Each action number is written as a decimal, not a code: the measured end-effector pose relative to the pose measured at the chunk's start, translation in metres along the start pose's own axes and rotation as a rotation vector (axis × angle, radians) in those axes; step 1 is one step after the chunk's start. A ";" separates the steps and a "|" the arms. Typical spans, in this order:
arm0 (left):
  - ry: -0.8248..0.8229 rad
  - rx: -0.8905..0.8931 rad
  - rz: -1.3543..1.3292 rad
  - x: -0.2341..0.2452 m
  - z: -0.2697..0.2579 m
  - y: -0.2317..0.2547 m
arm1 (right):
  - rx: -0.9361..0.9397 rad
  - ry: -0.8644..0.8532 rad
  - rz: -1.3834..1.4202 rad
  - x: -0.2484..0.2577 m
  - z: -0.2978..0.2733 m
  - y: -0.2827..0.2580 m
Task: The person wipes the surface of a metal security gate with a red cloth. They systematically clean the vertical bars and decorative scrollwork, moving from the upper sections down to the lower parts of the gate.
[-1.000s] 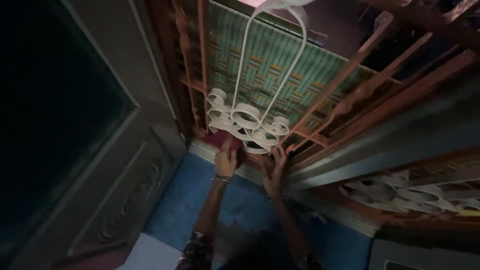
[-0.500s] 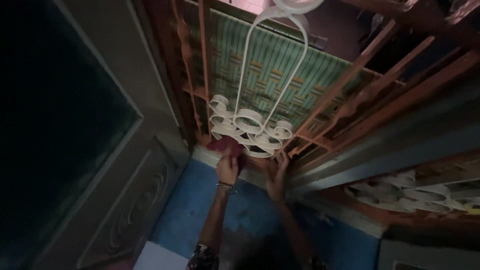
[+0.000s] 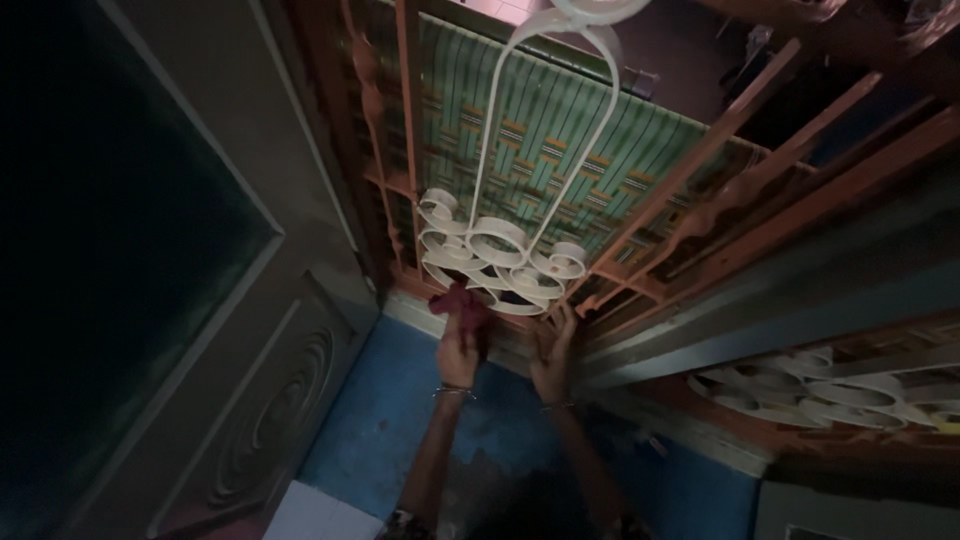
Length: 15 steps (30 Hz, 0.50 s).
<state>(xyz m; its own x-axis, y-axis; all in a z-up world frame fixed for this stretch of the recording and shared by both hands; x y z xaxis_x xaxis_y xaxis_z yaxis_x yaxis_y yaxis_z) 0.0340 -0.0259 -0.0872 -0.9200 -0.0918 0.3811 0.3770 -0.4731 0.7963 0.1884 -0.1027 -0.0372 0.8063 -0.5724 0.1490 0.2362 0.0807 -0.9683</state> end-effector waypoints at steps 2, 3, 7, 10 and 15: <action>-0.095 0.037 0.050 -0.010 -0.010 0.006 | 0.003 -0.005 -0.012 0.001 0.002 0.004; -0.143 0.055 0.075 -0.015 -0.016 0.009 | 0.011 -0.003 -0.042 0.001 0.003 0.005; -0.191 -0.104 0.051 -0.028 -0.022 0.022 | -0.061 -0.078 0.155 0.003 0.005 0.010; -0.265 -0.108 0.136 -0.032 -0.004 0.013 | -0.057 -0.068 0.093 0.010 0.002 0.012; -0.560 -0.024 0.388 -0.034 0.030 -0.001 | -0.045 -0.099 0.083 0.012 -0.001 0.012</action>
<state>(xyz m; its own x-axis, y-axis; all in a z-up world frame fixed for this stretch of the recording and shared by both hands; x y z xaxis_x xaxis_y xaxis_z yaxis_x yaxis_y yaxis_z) 0.0677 0.0038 -0.0872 -0.5220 0.2051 0.8279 0.6602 -0.5174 0.5445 0.2010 -0.1092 -0.0472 0.8721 -0.4818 0.0852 0.1442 0.0867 -0.9857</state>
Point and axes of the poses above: each hand's wrist, its own z-axis towards the middle knuckle, its own x-axis out of the back of the hand, y = z × x, the point moved 2 cm from there along z, towards the middle knuckle, and after that the axes turned 8 degrees about -x, right-handed, at the moved point
